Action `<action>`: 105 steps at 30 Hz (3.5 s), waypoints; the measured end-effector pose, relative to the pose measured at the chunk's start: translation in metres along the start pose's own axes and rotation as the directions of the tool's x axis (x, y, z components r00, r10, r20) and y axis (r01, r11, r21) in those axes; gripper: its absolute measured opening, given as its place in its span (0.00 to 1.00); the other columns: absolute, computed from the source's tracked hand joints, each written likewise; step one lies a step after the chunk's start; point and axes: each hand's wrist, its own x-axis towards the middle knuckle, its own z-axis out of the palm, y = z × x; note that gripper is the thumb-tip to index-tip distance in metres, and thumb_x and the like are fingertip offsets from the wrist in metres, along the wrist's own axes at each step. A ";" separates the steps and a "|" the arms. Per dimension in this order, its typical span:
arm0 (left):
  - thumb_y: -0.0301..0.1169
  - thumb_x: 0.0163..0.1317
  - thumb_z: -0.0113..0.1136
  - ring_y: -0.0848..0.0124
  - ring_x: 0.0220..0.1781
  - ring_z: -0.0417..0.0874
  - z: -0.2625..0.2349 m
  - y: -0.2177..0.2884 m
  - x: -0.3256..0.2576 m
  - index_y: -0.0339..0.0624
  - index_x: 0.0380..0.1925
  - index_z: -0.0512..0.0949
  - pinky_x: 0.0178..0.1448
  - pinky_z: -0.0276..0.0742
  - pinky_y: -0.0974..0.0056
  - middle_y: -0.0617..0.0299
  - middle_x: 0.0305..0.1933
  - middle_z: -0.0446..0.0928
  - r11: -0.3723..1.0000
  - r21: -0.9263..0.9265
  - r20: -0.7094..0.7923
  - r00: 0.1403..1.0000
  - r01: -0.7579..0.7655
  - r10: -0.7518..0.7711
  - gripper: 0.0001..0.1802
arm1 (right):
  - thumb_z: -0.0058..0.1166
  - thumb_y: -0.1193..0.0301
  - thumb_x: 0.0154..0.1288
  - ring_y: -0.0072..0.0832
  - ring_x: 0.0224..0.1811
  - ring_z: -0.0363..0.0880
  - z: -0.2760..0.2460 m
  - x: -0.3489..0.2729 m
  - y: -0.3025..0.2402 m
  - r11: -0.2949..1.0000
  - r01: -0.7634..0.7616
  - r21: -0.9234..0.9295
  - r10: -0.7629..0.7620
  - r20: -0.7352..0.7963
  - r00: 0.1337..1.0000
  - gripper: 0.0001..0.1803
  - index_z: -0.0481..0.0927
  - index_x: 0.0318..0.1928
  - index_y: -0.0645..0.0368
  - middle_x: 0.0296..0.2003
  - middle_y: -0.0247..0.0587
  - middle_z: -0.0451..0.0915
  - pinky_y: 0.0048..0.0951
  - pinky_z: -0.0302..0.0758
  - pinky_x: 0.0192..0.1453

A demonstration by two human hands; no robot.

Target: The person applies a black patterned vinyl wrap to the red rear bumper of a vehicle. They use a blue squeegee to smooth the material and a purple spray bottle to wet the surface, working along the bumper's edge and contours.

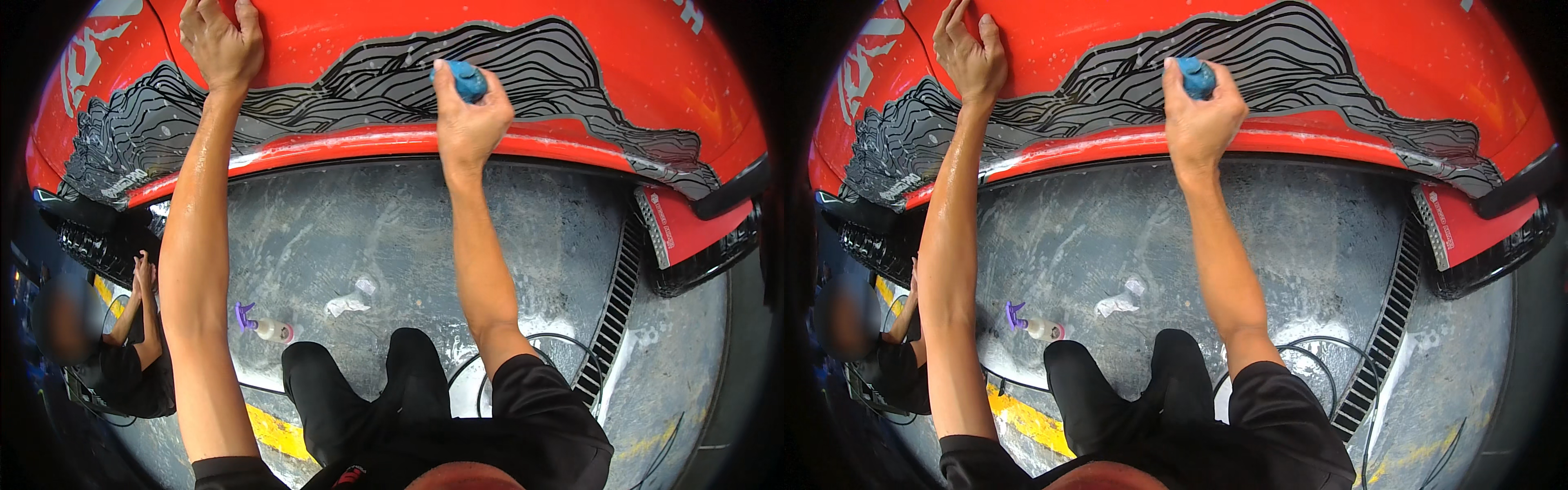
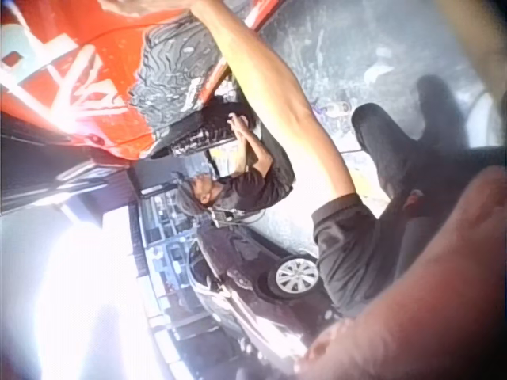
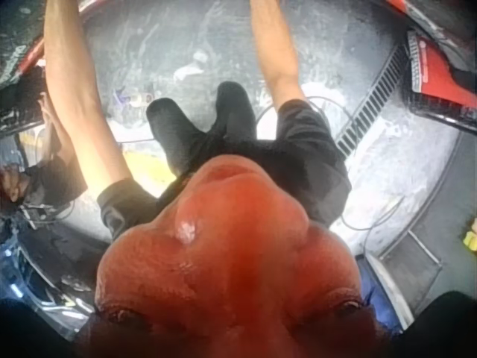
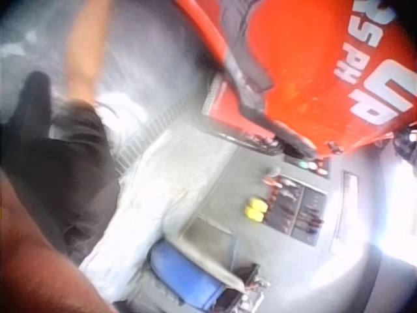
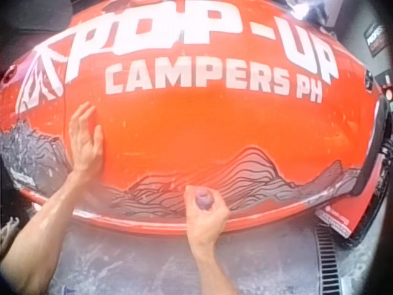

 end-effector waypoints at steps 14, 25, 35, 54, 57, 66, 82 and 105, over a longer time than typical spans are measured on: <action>0.29 0.71 0.55 0.48 0.79 0.66 -0.008 -0.009 -0.001 0.38 0.69 0.71 0.82 0.59 0.45 0.46 0.75 0.69 0.999 0.040 0.019 0.999 0.026 -0.027 0.26 | 0.70 0.70 0.73 0.21 0.27 0.78 0.005 0.012 -0.020 0.997 -0.066 -0.029 0.060 -0.188 0.980 0.12 0.83 0.39 0.66 0.27 0.34 0.83 0.27 0.76 0.33; 0.30 0.71 0.57 0.48 0.79 0.67 -0.003 -0.003 -0.002 0.40 0.70 0.71 0.80 0.60 0.44 0.47 0.76 0.69 0.999 -0.004 -0.007 0.998 0.054 -0.054 0.27 | 0.70 0.67 0.73 0.20 0.26 0.78 0.045 -0.048 -0.014 0.996 -0.045 -0.074 0.032 -0.167 0.985 0.12 0.83 0.40 0.64 0.27 0.34 0.82 0.28 0.75 0.31; 0.30 0.69 0.59 0.50 0.80 0.66 0.001 -0.010 -0.004 0.42 0.70 0.71 0.81 0.59 0.44 0.49 0.76 0.70 0.999 -0.027 -0.043 0.998 0.039 -0.041 0.28 | 0.72 0.65 0.72 0.20 0.30 0.80 0.062 -0.080 -0.011 0.977 -0.014 -0.212 0.022 0.034 0.999 0.14 0.84 0.39 0.64 0.29 0.35 0.84 0.22 0.75 0.31; 0.30 0.69 0.58 0.50 0.83 0.63 -0.003 -0.004 -0.003 0.42 0.70 0.70 0.84 0.54 0.42 0.51 0.77 0.68 0.996 -0.028 -0.020 0.996 0.087 -0.087 0.29 | 0.70 0.65 0.73 0.22 0.37 0.78 0.032 -0.023 -0.018 0.986 -0.165 0.027 0.167 -0.191 0.967 0.16 0.79 0.44 0.64 0.39 0.37 0.82 0.29 0.78 0.41; 0.30 0.69 0.58 0.49 0.83 0.63 -0.006 0.001 -0.002 0.42 0.70 0.70 0.85 0.54 0.42 0.50 0.77 0.68 0.995 -0.029 0.001 0.995 0.099 -0.099 0.29 | 0.69 0.67 0.72 0.21 0.33 0.76 0.012 0.013 -0.024 0.988 -0.083 -0.129 0.063 -0.153 0.986 0.14 0.80 0.37 0.65 0.32 0.35 0.81 0.29 0.77 0.39; 0.30 0.70 0.57 0.49 0.82 0.64 -0.002 -0.004 -0.004 0.41 0.70 0.70 0.83 0.55 0.42 0.50 0.77 0.68 0.997 0.019 -0.028 0.997 0.074 -0.074 0.28 | 0.71 0.69 0.68 0.20 0.28 0.76 0.026 -0.013 -0.031 0.980 0.032 -0.195 -0.041 -0.041 0.998 0.13 0.82 0.35 0.64 0.26 0.32 0.81 0.27 0.73 0.34; 0.46 0.74 0.59 0.56 0.80 0.66 0.010 -0.019 -0.008 0.53 0.71 0.74 0.82 0.55 0.42 0.63 0.77 0.69 0.999 -0.032 -0.048 0.998 0.026 -0.028 0.28 | 0.72 0.69 0.69 0.19 0.28 0.77 0.012 0.010 -0.024 0.991 0.056 -0.121 -0.067 -0.091 0.994 0.12 0.84 0.35 0.65 0.25 0.31 0.82 0.25 0.74 0.33; 0.35 0.71 0.58 0.52 0.82 0.64 -0.001 -0.001 -0.005 0.45 0.71 0.71 0.83 0.54 0.43 0.54 0.77 0.69 0.997 -0.022 -0.016 0.997 0.069 -0.069 0.28 | 0.72 0.72 0.67 0.18 0.29 0.79 0.005 0.038 -0.032 0.993 0.114 -0.012 -0.115 -0.098 0.989 0.11 0.85 0.33 0.68 0.27 0.35 0.85 0.26 0.77 0.36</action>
